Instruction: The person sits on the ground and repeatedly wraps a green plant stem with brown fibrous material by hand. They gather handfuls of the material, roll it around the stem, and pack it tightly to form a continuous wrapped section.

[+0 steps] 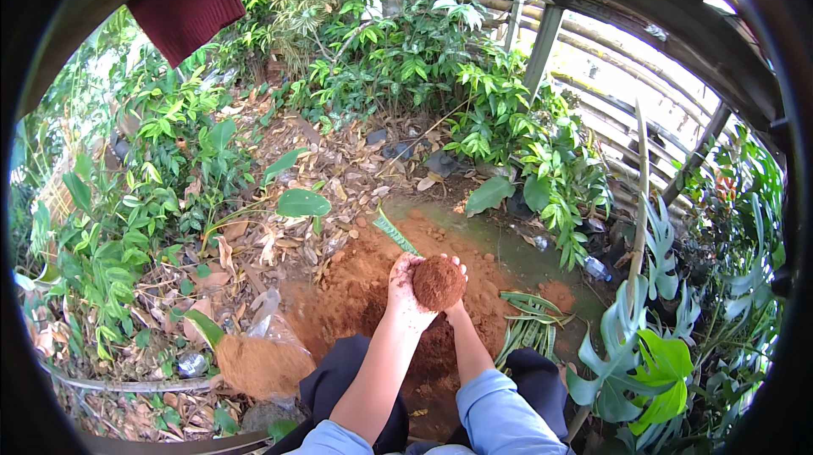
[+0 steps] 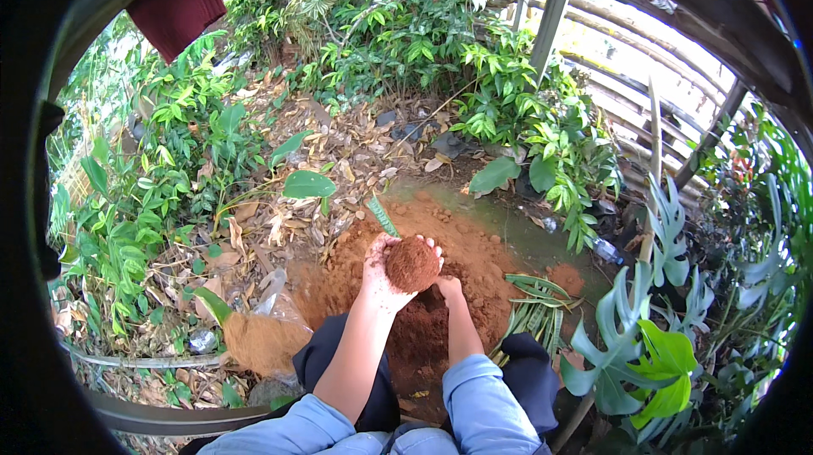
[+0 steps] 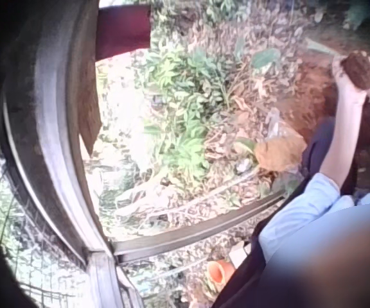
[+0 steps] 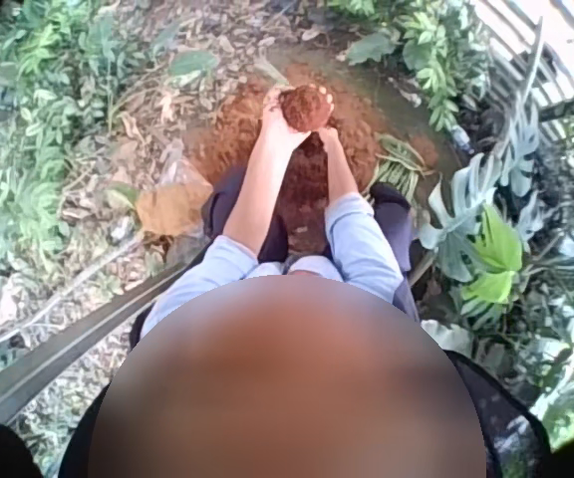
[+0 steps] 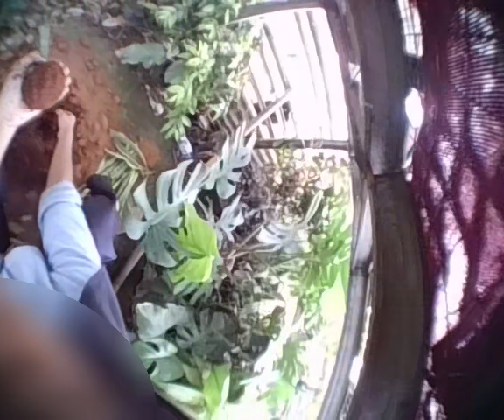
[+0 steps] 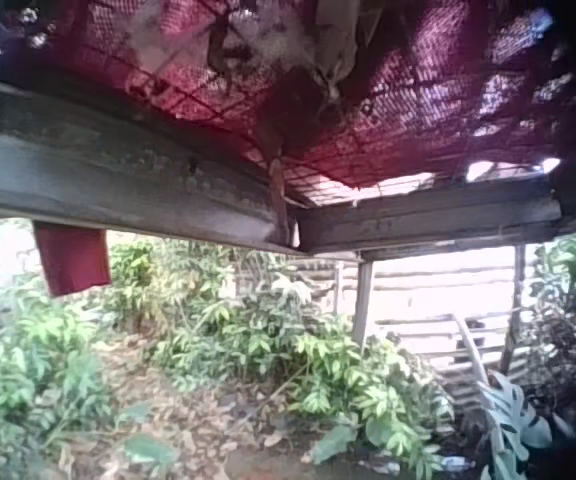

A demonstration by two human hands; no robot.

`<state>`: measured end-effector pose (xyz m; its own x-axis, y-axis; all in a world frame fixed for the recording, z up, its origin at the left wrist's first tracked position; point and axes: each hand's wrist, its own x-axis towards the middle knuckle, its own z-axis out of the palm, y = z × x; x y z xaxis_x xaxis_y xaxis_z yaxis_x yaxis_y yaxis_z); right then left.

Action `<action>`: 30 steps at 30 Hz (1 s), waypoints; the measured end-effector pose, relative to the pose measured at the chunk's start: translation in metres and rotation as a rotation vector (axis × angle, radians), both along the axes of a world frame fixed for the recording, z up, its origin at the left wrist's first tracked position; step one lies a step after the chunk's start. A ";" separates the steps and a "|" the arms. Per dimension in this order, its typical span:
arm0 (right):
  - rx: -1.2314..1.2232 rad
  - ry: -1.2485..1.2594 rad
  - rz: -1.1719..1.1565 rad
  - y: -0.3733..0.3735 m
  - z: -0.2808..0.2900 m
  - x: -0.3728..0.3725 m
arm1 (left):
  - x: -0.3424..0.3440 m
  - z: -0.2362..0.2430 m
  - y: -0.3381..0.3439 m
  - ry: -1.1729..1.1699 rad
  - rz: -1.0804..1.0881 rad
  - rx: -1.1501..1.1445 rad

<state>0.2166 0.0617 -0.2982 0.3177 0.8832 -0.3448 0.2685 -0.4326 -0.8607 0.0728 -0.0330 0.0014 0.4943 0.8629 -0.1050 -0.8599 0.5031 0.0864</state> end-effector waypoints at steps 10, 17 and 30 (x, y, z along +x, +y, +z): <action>0.246 1.400 -0.129 -0.028 0.061 0.023 | 0.013 0.031 -0.037 0.008 -0.160 0.092; 0.054 1.461 -0.342 -0.061 0.103 0.034 | -0.016 0.062 -0.032 0.333 -0.156 0.238; 0.178 1.526 -0.216 -0.060 0.090 0.013 | -0.026 0.016 0.016 0.647 -0.130 0.233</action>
